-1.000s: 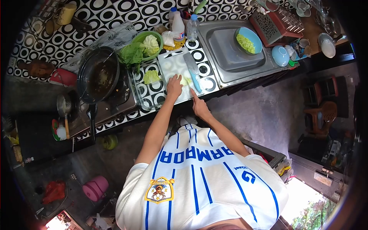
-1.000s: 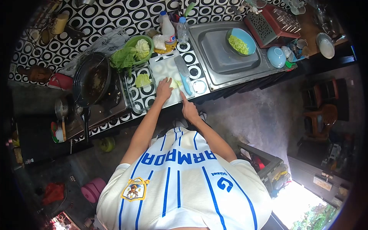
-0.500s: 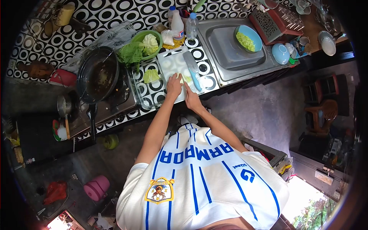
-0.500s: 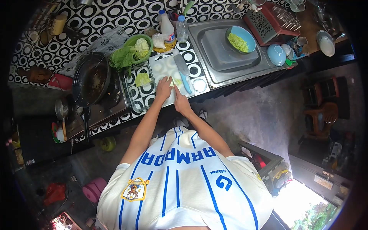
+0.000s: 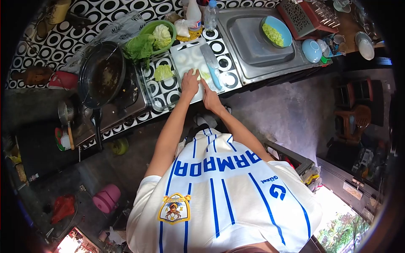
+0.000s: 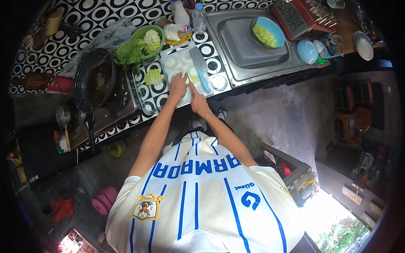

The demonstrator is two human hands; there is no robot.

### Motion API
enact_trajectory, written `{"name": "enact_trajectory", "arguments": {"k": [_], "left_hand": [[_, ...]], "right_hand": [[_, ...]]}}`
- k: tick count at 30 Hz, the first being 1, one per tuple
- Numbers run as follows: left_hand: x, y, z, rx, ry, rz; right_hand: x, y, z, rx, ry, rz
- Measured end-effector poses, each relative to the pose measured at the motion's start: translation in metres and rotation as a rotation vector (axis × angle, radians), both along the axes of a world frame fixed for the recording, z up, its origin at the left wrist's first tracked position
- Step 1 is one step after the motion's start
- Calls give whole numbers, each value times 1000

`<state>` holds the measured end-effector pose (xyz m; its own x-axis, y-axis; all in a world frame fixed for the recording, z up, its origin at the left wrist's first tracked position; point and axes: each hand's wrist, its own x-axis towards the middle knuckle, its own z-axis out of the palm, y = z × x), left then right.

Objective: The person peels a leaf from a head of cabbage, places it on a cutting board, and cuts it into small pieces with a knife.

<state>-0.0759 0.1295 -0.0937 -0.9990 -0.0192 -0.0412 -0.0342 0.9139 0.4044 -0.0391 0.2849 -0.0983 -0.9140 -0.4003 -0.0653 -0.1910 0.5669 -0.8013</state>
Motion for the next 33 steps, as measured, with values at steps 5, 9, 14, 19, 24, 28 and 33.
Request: {"name": "enact_trajectory", "arguments": {"k": [5, 9, 14, 19, 24, 28, 33], "left_hand": [[0, 1, -8, -13, 29, 13], [0, 4, -12, -23, 41, 35], [-3, 6, -11, -25, 29, 47], [-1, 6, -9, -13, 4, 54], [0, 7, -10, -10, -10, 67], [1, 9, -11, -1, -22, 82], [1, 8, -11, -3, -6, 79]], "right_hand": [[-3, 4, 0, 19, -17, 3], [0, 4, 0, 11, -67, -6], [4, 17, -6, -73, -21, -17], [21, 22, 5, 1, -74, -14], [37, 29, 5, -30, -89, -21], [37, 29, 6, -9, -102, -6], [12, 16, 3, -2, -62, 19]]}}
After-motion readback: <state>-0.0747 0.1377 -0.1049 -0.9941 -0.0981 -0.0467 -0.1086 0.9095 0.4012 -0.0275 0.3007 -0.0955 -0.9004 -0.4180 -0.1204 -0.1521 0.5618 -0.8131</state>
